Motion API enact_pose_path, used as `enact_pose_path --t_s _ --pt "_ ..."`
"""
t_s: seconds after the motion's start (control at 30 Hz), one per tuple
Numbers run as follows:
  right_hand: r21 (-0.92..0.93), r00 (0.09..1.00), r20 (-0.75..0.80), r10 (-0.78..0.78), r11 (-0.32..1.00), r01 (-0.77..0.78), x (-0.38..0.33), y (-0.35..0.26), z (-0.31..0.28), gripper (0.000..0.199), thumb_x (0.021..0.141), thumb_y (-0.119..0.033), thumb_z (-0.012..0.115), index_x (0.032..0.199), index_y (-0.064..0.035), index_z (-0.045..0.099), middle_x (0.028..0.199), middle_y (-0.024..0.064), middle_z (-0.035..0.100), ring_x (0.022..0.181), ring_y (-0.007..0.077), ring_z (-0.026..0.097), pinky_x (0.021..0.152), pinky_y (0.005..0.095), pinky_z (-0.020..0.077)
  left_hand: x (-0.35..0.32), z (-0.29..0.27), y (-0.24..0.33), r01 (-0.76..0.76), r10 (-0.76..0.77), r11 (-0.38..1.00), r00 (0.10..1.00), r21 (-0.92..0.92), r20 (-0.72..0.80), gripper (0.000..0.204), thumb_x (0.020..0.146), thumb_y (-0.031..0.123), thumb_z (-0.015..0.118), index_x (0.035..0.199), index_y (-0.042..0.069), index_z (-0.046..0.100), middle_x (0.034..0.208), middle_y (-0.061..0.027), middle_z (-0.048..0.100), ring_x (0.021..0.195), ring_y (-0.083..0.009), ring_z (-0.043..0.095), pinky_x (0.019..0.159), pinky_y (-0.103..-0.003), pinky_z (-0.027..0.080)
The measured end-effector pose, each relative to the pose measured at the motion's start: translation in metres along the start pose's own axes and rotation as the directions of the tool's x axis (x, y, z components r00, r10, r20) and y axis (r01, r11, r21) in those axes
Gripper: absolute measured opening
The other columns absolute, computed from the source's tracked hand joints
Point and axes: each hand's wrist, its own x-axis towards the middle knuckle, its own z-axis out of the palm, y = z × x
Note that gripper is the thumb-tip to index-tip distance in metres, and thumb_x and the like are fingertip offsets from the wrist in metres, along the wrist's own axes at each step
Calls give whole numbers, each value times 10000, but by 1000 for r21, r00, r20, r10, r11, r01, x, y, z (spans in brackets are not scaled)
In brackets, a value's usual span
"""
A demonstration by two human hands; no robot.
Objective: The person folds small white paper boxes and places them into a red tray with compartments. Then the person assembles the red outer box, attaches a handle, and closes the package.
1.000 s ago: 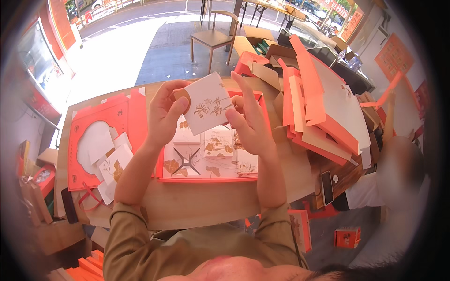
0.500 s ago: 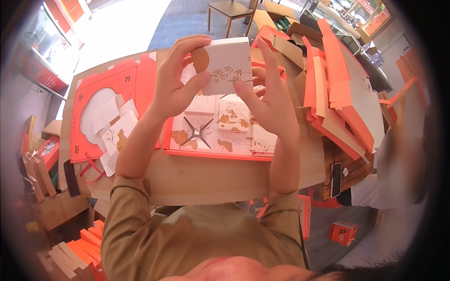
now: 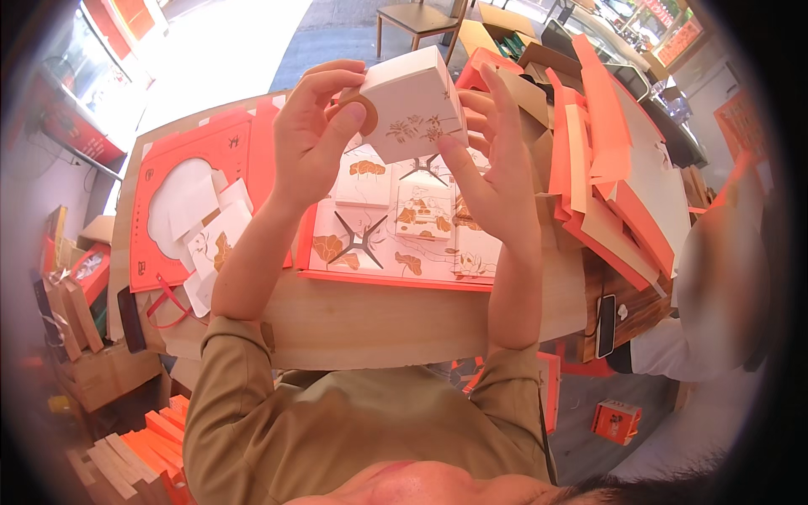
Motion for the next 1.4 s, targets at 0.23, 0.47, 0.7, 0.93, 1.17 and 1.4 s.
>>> enact_pose_path --t_s 0.23,0.47,0.7,0.93,1.17,1.4 --pt "61 997 -26 78 995 -77 -1 -1 -7 767 954 -125 742 1624 -42 377 1298 193 682 1124 292 739 947 452 618 -3 10 -1 -145 119 963 985 228 125 726 923 67 761 1582 79 456 1637 -196 434 1486 -340 488 1168 -514 494" --pt "-79 988 64 141 988 -136 -5 -5 -14 787 966 -215 767 1633 -63 379 1229 185 711 1055 280 741 851 407 620 -3 19 -7 -338 275 825 940 453 201 1131 683 152 964 1627 67 346 1549 -192 495 1438 -342 507 1085 -442 526" --pt "-136 970 61 234 965 -224 -4 -2 -25 728 991 -175 688 1653 -117 390 1249 176 718 1051 258 728 840 389 583 -3 14 -4 -198 123 799 978 568 167 1159 665 201 1002 1618 69 355 1494 -144 554 1377 -319 565 1081 -444 528" --pt "-255 962 28 273 932 -258 -4 -6 -34 608 978 -158 664 1565 -99 518 1232 144 732 1049 225 737 840 391 578 8 4 -8 -230 141 732 972 641 188 1075 706 177 981 1590 83 377 1523 -134 512 1382 -319 561 1070 -447 558" --pt "-258 971 -73 229 936 -240 -2 -13 -38 587 963 -188 702 1526 -90 566 1191 129 748 1013 224 746 880 395 587 19 -25 -14 -94 152 727 988 680 -27 1001 756 137 928 1586 101 370 1532 -160 445 1419 -318 504 1071 -460 570" --pt "-270 970 -95 222 932 -240 0 -14 -35 571 965 -199 725 1510 -97 588 1167 111 758 985 207 744 869 377 587 20 -31 -19 -58 90 690 996 722 -6 927 750 193 911 1534 129 419 1509 -129 441 1386 -313 518 1054 -461 554"
